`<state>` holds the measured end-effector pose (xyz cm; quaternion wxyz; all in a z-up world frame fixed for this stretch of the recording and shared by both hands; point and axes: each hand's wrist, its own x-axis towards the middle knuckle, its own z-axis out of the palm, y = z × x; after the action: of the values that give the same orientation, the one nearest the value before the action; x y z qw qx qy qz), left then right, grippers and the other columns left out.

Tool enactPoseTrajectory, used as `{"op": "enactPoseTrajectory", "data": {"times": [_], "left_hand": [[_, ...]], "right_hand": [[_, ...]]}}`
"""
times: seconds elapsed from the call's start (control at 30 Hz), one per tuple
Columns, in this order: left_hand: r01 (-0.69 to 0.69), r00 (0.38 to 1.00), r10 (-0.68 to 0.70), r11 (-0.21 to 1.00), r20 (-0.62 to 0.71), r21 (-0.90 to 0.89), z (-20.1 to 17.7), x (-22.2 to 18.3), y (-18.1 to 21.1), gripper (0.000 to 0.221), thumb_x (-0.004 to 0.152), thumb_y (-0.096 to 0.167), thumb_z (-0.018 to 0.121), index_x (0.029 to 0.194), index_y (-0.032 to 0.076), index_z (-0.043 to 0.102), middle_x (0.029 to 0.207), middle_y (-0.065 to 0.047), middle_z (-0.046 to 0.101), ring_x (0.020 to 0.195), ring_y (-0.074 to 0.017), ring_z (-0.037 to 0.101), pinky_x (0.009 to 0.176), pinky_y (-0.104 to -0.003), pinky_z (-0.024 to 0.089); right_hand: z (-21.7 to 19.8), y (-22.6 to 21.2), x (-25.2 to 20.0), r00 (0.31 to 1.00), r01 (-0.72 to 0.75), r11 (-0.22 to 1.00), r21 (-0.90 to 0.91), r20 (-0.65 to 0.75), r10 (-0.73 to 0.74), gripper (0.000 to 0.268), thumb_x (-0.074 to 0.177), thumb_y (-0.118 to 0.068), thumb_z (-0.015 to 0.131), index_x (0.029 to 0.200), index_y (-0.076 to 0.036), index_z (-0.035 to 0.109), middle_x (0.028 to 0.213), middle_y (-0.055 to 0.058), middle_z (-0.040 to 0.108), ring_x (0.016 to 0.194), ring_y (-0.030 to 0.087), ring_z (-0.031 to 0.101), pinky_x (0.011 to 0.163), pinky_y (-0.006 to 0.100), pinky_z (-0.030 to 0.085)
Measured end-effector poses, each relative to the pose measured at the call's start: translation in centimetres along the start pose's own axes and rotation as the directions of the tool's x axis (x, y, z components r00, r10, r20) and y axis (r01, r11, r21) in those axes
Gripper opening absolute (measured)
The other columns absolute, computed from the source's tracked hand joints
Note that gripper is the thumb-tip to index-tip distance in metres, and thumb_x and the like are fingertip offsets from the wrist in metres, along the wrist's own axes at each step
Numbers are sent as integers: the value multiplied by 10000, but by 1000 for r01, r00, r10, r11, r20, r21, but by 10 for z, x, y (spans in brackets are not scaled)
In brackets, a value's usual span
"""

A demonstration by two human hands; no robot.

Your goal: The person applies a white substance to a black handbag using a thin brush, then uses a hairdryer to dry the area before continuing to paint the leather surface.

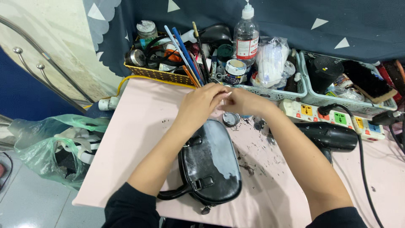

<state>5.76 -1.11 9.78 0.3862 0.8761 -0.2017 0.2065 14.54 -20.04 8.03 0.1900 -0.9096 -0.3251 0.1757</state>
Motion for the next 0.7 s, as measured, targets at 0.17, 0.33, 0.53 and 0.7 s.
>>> {"op": "enactPoseTrajectory", "data": {"times": [0.17, 0.33, 0.53, 0.7], "left_hand": [[57, 996, -53, 997, -65, 48, -8, 0, -18, 204, 941, 304, 670, 986, 114, 730, 925, -67, 737, 798, -318, 691, 653, -430, 518], [102, 995, -97, 984, -36, 148, -21, 2, -24, 209, 930, 318, 702, 944, 115, 744, 862, -82, 732, 756, -331, 683, 624, -449, 499], [108, 993, -101, 988, -64, 110, -30, 1, -25, 199, 921, 313, 707, 940, 117, 742, 850, -74, 733, 732, -314, 689, 623, -434, 507], [105, 993, -98, 987, -60, 125, -31, 1, -25, 191, 917, 309, 709, 935, 123, 748, 863, -64, 741, 740, -308, 692, 613, -431, 508]], "right_hand": [[-35, -1, 8, 977, 11, 999, 49, -212, 0, 393, 794, -162, 724, 1174, -67, 695, 744, 119, 703, 634, 223, 677, 621, 411, 531], [-20, -15, 58, 863, -31, 1000, -2, -504, 26, 335, 877, -305, 761, 1082, -42, 722, 679, 92, 684, 599, 250, 647, 573, 418, 496], [-5, -14, 75, 835, 21, 999, 46, -550, 8, 278, 829, -274, 743, 894, -19, 650, 670, 114, 663, 603, 276, 653, 578, 418, 489], [-25, -7, 43, 711, 149, 988, 28, -698, -88, 261, 946, -188, 714, 999, 11, 553, 735, 121, 659, 647, 229, 648, 626, 375, 510]]}}
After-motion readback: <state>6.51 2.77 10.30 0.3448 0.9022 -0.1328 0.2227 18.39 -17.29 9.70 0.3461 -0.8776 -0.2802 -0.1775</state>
